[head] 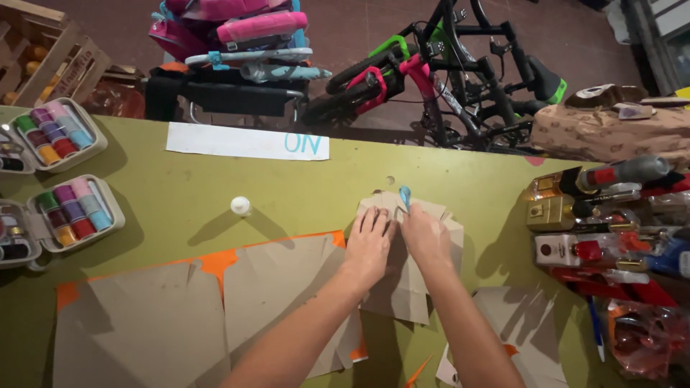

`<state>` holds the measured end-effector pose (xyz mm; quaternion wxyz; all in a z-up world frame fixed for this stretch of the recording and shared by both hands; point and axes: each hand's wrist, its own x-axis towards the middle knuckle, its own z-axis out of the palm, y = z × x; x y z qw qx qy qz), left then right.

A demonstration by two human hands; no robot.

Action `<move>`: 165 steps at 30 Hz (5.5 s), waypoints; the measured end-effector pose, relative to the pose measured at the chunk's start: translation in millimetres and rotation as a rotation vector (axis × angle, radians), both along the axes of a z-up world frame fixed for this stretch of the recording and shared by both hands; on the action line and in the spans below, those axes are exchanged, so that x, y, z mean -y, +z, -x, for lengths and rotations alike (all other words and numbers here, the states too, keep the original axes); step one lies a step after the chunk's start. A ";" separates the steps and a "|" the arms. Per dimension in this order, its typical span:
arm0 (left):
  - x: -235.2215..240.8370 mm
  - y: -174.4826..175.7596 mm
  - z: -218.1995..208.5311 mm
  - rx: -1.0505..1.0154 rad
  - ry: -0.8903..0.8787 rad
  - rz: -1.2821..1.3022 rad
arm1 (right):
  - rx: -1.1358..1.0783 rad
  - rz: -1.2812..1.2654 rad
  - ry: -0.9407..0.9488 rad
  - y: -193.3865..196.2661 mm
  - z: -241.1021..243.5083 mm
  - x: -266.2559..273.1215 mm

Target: Assembling a cardboard gift box by folding the material and trimming edges with scissors

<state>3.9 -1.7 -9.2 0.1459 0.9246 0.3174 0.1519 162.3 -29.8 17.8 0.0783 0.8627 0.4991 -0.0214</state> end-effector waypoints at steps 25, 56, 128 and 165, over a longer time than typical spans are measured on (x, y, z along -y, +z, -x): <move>-4.3 46.6 1.8 -0.096 0.101 -0.069 | -0.104 -0.607 0.101 59.9 35.2 95.4; 15.1 60.4 11.5 -0.254 -0.266 -0.005 | -0.373 -0.423 -0.356 32.6 35.3 159.2; 34.8 40.0 -6.8 -0.193 -0.026 0.080 | -0.295 0.183 -0.305 41.2 24.2 110.7; -55.1 64.0 -2.0 -0.275 -0.250 0.013 | -0.733 -0.449 -0.141 -8.4 18.6 159.0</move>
